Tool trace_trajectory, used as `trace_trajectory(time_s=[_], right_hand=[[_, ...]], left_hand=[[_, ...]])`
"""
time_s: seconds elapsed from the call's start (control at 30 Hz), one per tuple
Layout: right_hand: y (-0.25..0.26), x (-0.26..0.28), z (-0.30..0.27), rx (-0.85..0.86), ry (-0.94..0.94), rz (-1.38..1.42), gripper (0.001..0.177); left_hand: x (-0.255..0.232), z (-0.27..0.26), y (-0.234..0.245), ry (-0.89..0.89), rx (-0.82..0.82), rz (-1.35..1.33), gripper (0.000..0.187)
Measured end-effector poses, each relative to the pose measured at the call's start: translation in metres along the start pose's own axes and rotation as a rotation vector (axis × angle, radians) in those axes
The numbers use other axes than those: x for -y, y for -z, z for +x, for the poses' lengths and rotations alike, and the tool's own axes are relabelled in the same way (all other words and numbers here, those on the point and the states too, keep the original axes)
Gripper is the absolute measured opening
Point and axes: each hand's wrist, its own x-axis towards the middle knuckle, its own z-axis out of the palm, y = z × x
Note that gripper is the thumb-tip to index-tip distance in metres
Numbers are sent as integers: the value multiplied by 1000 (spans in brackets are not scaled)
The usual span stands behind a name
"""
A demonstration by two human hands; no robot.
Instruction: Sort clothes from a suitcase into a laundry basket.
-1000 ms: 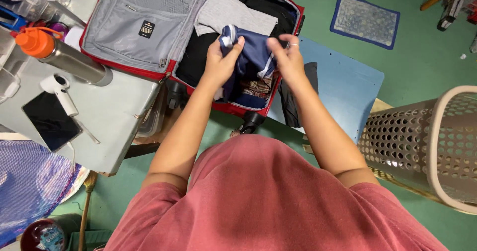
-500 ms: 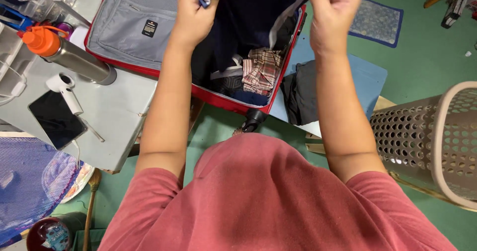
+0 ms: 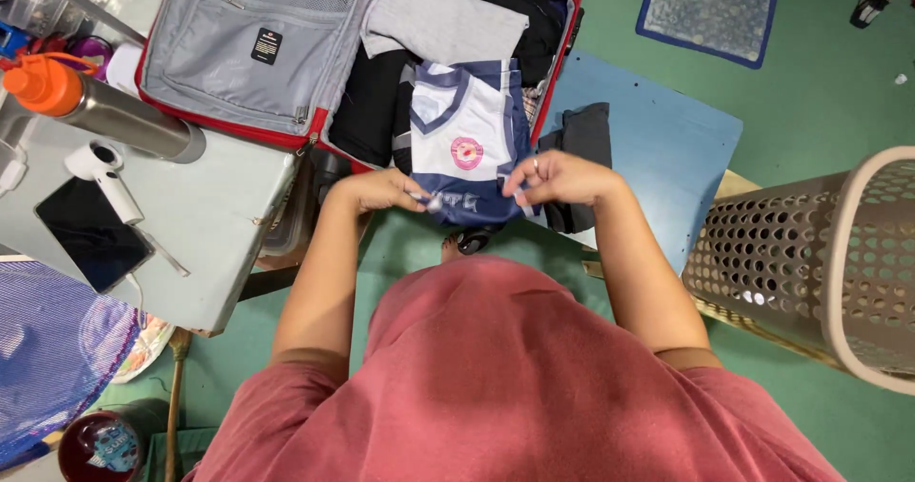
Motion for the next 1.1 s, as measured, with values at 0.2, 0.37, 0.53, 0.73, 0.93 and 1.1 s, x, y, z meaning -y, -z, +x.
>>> trace_trajectory(time_s=[0.2, 0.37, 0.53, 0.73, 0.93, 1.1], right_hand=[[42, 6, 49, -779, 431, 240, 26], [19, 22, 46, -1188, 305, -229, 37], [-30, 16, 67, -883, 400, -816, 46], [-56, 16, 104, -774, 407, -1143, 85], [14, -12, 108, -831, 198, -476, 67], [58, -4, 13, -821, 285, 490, 35]], left_hand=[[-77, 7, 27, -374, -648, -564, 56], [-35, 53, 44, -368, -972, -326, 70], [-32, 53, 15, 67, -1107, 195, 76], [-59, 75, 4, 96, -953, 284, 96], [-117, 90, 11, -440, -681, -424, 83], [-120, 105, 8, -599, -643, -476, 46]])
